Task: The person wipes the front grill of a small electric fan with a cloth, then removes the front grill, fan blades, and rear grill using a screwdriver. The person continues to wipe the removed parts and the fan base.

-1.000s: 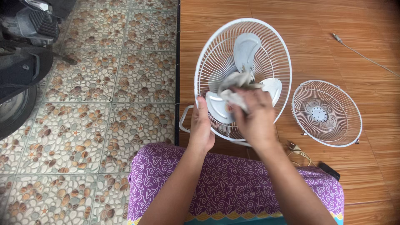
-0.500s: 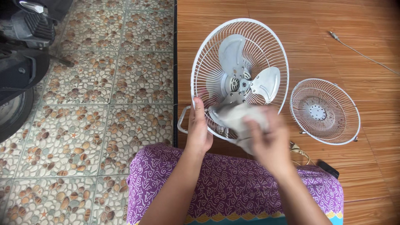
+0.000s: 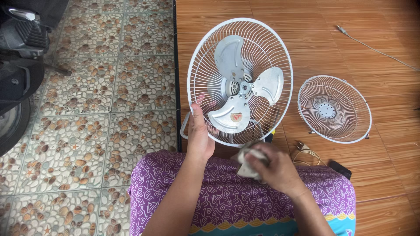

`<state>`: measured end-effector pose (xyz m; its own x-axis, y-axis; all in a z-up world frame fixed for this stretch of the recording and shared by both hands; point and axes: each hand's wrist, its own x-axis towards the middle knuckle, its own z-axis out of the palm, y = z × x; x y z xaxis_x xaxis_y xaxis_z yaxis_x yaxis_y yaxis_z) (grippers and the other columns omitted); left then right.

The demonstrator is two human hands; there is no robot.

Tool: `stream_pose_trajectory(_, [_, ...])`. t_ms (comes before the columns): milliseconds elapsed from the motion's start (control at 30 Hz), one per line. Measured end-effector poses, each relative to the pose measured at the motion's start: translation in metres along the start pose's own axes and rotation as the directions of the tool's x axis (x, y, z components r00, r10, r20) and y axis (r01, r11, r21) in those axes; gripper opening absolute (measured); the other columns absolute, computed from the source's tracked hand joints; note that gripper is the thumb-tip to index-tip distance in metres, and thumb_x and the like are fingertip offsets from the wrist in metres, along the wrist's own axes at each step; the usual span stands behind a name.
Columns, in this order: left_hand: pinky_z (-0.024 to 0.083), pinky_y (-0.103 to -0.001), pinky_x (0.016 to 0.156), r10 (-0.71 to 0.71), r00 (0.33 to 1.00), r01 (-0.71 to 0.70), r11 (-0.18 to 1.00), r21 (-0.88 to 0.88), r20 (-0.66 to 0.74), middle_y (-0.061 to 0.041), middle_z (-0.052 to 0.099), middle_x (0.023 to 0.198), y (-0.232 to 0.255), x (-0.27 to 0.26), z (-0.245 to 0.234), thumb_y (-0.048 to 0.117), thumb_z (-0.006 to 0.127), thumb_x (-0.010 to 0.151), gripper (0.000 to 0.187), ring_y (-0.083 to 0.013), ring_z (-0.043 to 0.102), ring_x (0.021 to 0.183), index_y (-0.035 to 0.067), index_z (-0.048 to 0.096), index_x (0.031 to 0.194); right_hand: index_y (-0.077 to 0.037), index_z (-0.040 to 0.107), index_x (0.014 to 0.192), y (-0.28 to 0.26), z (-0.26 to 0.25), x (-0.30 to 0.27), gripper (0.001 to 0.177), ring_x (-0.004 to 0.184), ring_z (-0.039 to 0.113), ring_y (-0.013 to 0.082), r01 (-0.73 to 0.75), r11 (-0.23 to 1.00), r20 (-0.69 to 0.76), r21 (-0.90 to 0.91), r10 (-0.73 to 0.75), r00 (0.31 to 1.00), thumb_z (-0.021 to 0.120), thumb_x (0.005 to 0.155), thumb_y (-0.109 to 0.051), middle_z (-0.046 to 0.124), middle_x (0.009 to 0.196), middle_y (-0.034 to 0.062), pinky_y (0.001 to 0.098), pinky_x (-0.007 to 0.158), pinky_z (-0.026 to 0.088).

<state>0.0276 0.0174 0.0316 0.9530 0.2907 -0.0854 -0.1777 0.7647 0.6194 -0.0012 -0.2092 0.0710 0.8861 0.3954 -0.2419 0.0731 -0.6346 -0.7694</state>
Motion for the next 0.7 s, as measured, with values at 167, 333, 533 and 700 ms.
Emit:
stream_pose_trajectory(167, [0.05,-0.037,0.11,0.014,0.999,-0.012,1.0,-0.028,0.036,-0.005,0.055,0.146,-0.001,-0.003,0.002,0.059,0.049,0.097,0.068,-0.0185,0.056,0.132,0.015,0.046,0.149,-0.014,0.07,0.108,0.0,-0.003,-0.005,0.023,0.062,0.074,0.0138,0.241,0.937,-0.035,-0.251,-0.258,0.966,0.064,0.097,-0.033,0.079,0.087,0.0055,0.0278,0.057,0.061])
stream_pose_trajectory(333, [0.05,-0.036,0.106,0.0,1.0,0.0,0.999,-0.035,0.007,-0.005,0.059,0.139,-0.004,-0.004,0.0,0.055,0.05,0.1,0.064,-0.0174,0.058,0.127,0.014,0.046,0.149,-0.003,0.064,0.123,-0.022,-0.021,0.001,0.028,0.075,0.072,0.0285,0.026,0.939,-0.254,0.344,0.066,0.965,0.069,0.1,-0.019,0.077,0.098,0.0156,0.0422,0.062,0.058])
stream_pose_trajectory(533, [0.05,-0.033,0.09,0.024,0.998,-0.024,1.0,-0.003,-0.052,-0.003,0.066,0.125,-0.008,-0.003,0.001,0.02,0.071,0.095,0.055,-0.0149,0.061,0.109,0.012,0.051,0.146,-0.002,0.064,0.126,-0.079,0.003,0.04,0.043,0.099,0.067,0.0312,0.424,0.837,-0.508,-0.346,-0.547,0.665,0.078,0.086,-0.009,0.064,0.11,0.0175,0.0428,0.084,0.056])
stream_pose_trajectory(700, [0.055,-0.033,0.095,0.042,0.995,-0.044,0.999,-0.024,-0.089,-0.005,0.067,0.121,-0.011,0.0,-0.003,0.001,0.073,0.09,0.057,-0.0155,0.066,0.109,0.009,0.052,0.141,-0.009,0.071,0.116,-0.092,0.028,0.031,0.036,0.094,0.068,0.0353,0.389,0.824,-0.395,-0.411,-0.546,0.739,0.075,0.081,-0.004,0.064,0.099,0.0156,0.0422,0.084,0.056])
